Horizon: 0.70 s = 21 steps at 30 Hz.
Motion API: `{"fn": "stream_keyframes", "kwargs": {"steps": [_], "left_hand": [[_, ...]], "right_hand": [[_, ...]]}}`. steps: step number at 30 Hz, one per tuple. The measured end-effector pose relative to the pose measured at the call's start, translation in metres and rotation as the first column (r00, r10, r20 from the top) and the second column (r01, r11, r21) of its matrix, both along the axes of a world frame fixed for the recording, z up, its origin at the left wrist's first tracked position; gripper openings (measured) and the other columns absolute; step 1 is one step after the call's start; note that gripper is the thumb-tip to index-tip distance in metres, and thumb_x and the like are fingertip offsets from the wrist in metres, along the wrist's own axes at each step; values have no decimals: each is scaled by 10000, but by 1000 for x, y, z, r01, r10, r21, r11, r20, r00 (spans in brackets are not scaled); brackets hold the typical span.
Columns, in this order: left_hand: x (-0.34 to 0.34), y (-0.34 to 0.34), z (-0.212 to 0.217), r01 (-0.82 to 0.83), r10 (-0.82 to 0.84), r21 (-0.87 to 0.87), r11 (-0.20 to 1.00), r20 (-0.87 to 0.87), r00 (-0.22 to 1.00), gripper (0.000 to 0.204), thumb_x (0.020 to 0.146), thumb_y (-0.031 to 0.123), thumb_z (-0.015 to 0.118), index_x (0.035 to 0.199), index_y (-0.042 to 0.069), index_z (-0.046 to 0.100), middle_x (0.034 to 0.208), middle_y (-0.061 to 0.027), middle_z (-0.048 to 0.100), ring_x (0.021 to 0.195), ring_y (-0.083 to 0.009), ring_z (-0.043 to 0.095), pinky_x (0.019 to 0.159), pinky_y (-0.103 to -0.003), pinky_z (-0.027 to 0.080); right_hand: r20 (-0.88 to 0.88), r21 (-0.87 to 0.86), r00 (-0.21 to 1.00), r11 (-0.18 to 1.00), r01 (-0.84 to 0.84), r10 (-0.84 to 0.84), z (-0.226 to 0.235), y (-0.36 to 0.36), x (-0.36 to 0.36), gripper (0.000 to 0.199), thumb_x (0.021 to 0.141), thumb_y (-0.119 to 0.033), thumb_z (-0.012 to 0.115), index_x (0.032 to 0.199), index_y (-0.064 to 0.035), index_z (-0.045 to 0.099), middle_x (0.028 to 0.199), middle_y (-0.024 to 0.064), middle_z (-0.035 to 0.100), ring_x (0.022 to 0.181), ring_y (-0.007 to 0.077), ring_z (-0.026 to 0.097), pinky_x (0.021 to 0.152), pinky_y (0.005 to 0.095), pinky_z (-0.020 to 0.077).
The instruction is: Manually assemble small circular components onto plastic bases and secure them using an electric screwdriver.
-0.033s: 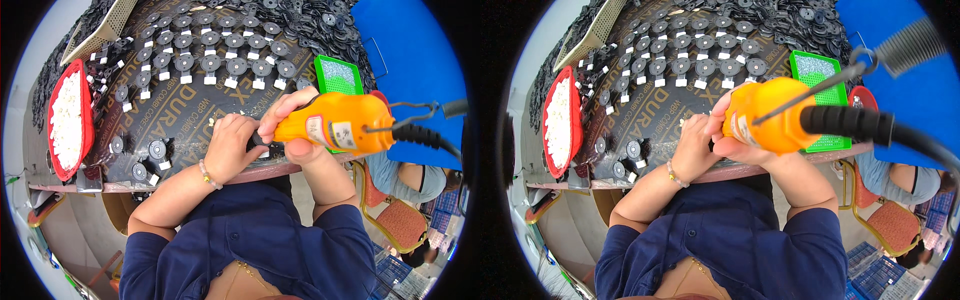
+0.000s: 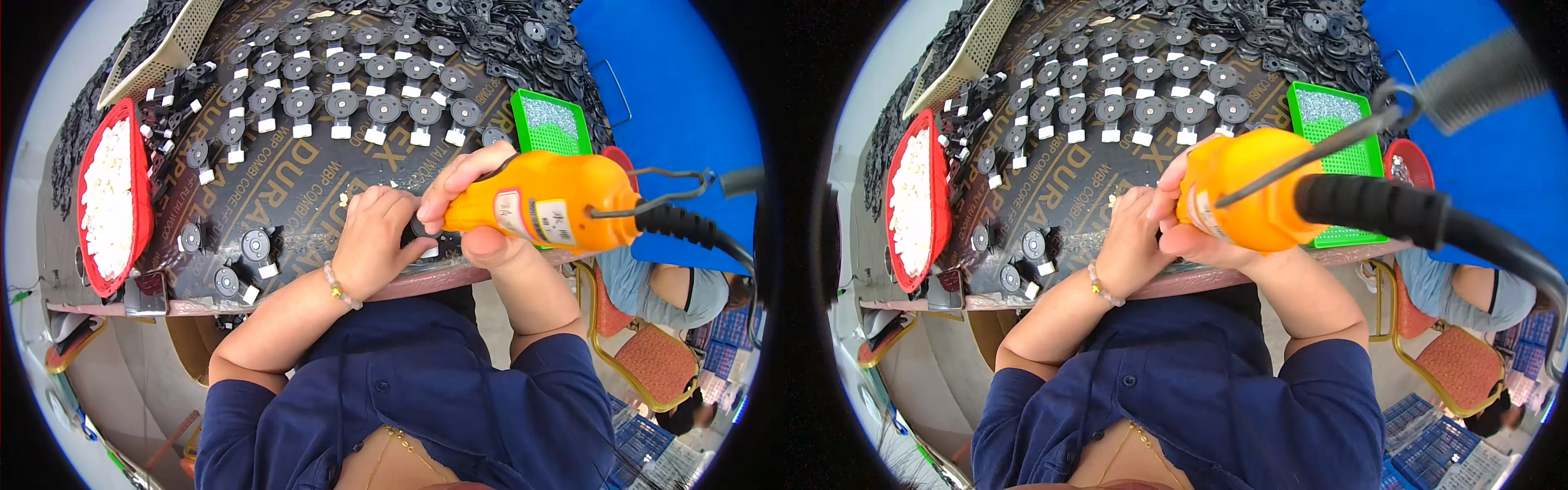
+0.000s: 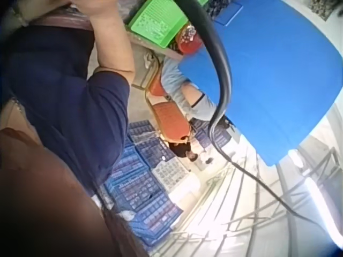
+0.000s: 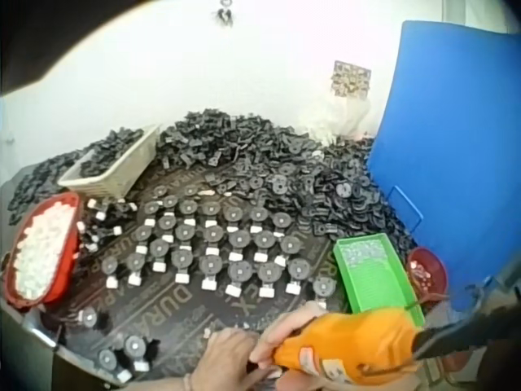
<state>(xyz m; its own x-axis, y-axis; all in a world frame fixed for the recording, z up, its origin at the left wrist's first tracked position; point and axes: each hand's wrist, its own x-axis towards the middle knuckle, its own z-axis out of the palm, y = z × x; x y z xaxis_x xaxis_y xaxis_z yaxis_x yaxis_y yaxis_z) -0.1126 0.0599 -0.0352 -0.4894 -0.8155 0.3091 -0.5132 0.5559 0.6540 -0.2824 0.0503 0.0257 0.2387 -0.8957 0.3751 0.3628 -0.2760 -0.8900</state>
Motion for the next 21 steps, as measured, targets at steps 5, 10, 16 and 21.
{"fn": "stream_keyframes", "kwargs": {"steps": [5,10,16,21], "left_hand": [[-1,-1,1,7,-8,-68,998,-18,1000,447,683,227,856,1046,71,648,1031,-66,652,1026,-292,571,884,-420,414],[5,1,5,15,-14,-12,1000,39,999,502,686,226,856,1133,90,673,1076,-67,664,1067,-295,573,919,-421,408],[-1,4,9,2,1,-48,999,57,998,500,703,219,853,1143,79,665,1101,-67,666,1092,-294,569,932,-416,403],[-3,2,10,5,-2,-47,999,66,998,508,708,212,852,1157,76,657,1121,-71,667,1106,-294,568,938,-414,402]], "right_hand": [[64,55,997,998,40,-43,1,4,4,666,753,-510,851,1067,-28,516,813,167,675,657,201,653,584,291,555],[128,-22,986,994,108,-105,1,-9,-23,746,799,-627,748,1126,-3,502,755,156,652,586,202,635,529,316,548],[-151,-354,710,708,611,-688,23,-55,-163,414,985,-375,638,1147,-15,516,779,112,656,620,164,626,591,283,513],[-214,-309,541,582,752,-813,3,-69,-223,292,1016,-287,608,1102,-18,531,794,90,666,633,145,630,617,274,514]]}}
